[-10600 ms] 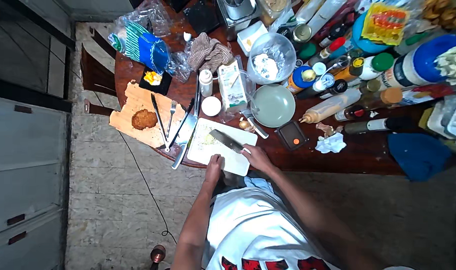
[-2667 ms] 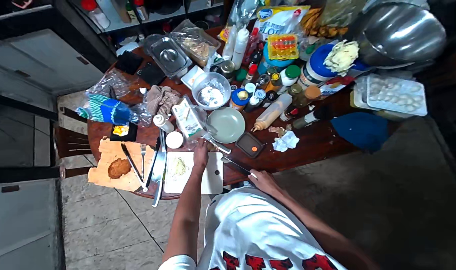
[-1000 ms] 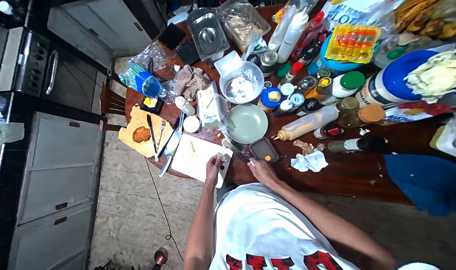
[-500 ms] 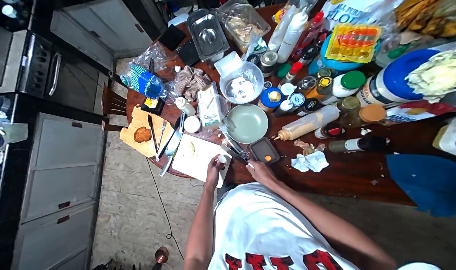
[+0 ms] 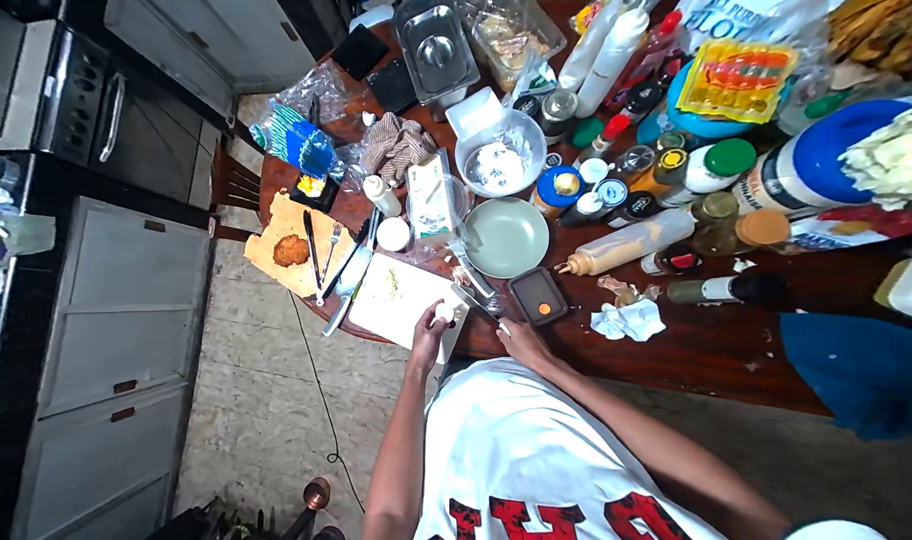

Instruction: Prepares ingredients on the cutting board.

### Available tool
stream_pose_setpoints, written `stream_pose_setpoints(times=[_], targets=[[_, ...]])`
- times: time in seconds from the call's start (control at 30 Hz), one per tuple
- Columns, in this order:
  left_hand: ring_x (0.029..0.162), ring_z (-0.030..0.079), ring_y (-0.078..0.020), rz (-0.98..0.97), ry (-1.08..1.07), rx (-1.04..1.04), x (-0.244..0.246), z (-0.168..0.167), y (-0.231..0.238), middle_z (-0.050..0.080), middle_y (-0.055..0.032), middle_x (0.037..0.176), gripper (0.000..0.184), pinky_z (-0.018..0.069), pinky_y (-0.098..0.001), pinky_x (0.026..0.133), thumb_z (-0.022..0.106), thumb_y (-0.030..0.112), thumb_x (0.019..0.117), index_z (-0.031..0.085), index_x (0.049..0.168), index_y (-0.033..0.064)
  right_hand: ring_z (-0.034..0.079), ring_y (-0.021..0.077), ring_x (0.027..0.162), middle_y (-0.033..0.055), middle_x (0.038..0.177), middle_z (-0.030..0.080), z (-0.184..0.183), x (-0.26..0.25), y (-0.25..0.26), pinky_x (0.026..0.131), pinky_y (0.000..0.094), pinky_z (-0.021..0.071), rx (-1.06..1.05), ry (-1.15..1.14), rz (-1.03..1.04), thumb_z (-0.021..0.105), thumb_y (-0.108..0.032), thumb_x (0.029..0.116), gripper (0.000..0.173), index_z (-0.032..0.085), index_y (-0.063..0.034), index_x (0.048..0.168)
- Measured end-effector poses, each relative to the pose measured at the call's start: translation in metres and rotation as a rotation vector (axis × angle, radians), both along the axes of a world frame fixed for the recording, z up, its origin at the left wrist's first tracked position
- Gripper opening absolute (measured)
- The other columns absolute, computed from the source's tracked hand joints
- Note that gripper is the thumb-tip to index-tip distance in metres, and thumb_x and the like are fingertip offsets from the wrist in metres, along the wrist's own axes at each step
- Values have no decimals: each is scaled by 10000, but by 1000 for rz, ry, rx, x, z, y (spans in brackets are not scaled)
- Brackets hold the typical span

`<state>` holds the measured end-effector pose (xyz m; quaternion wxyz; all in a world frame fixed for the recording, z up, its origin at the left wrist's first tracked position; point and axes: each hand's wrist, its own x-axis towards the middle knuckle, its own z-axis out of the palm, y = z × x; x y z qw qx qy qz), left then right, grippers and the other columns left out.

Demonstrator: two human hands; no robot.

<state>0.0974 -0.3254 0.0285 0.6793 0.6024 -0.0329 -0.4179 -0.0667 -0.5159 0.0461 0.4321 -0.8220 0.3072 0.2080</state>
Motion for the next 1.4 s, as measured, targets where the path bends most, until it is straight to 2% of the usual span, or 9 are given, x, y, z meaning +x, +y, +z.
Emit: stream_pose_setpoints(times=[0.2, 0.4, 0.63, 0.83, 0.9, 1.03, 1.17, 1.27, 1.4], targets=[[1159, 641, -296, -12, -21, 63, 15, -5, 11, 595, -220, 1350, 494, 556, -465, 991, 585, 12, 959, 495, 1442, -33, 658, 416, 1127, 256, 1170, 666, 13, 11, 13, 961, 589, 529, -22, 136, 19, 486, -242, 1059, 359, 569, -13, 1321], [1099, 668, -276, 53, -50, 260, 35, -22, 36, 634, -212, 1268, 360, 586, -434, 943, 593, 6, 975, 579, 1330, -55, 695, 385, 1033, 204, 1070, 700, 17, 13, 30, 886, 588, 557, -129, 69, -18, 416, -403, 1085, 434, 595, -62, 1285], [1037, 671, -271, 71, 30, 334, 43, -39, 68, 623, -226, 1229, 374, 593, -415, 893, 589, -38, 958, 550, 1329, -67, 689, 403, 1077, 210, 1129, 702, -2, 5, 25, 933, 596, 541, -193, 54, 188, 399, -392, 1097, 437, 602, -63, 1301], [1040, 672, -278, 18, 36, 299, 48, -35, 72, 614, -227, 1226, 377, 600, -422, 892, 596, -36, 950, 547, 1323, -70, 707, 408, 1030, 223, 1124, 700, 16, 20, 26, 883, 573, 570, -381, 78, -92, 387, -370, 1110, 437, 574, -31, 1312], [1036, 677, -275, 6, 22, 283, 49, -35, 68, 620, -224, 1221, 353, 602, -424, 891, 594, -4, 969, 555, 1314, -68, 709, 389, 1019, 205, 1099, 707, 16, 20, 32, 878, 566, 568, -379, 57, -106, 391, -387, 1104, 434, 590, -50, 1292], [1045, 685, -259, -20, -29, 259, 51, -40, 63, 646, -207, 1220, 374, 599, -435, 902, 487, 252, 1092, 583, 1297, -45, 711, 370, 1019, 189, 1079, 715, 8, 20, 48, 882, 566, 568, -333, 39, -21, 397, -404, 1097, 435, 620, -73, 1268], [1023, 688, -254, -7, -33, 252, 50, -47, 58, 652, -202, 1190, 327, 603, -433, 880, 485, 201, 1091, 583, 1287, -41, 703, 384, 1041, 197, 1090, 710, -2, 26, 58, 891, 574, 562, -298, 92, -45, 413, -372, 1097, 398, 608, -82, 1286], [1058, 684, -252, -40, -135, 271, 48, -47, 56, 650, -201, 1205, 329, 596, -425, 916, 565, 152, 1043, 561, 1317, -30, 703, 385, 1043, 202, 1100, 709, -3, 30, 63, 888, 573, 565, -305, 107, -92, 412, -366, 1097, 406, 587, -84, 1332], [1180, 633, -246, -207, -571, 277, 48, -47, 54, 600, -183, 1300, 318, 568, -411, 1004, 620, 97, 982, 593, 1280, -8, 696, 384, 1067, 203, 1128, 704, -6, 31, 63, 909, 576, 560, -247, 159, -58, 449, -328, 1080, 403, 548, -85, 1385]])
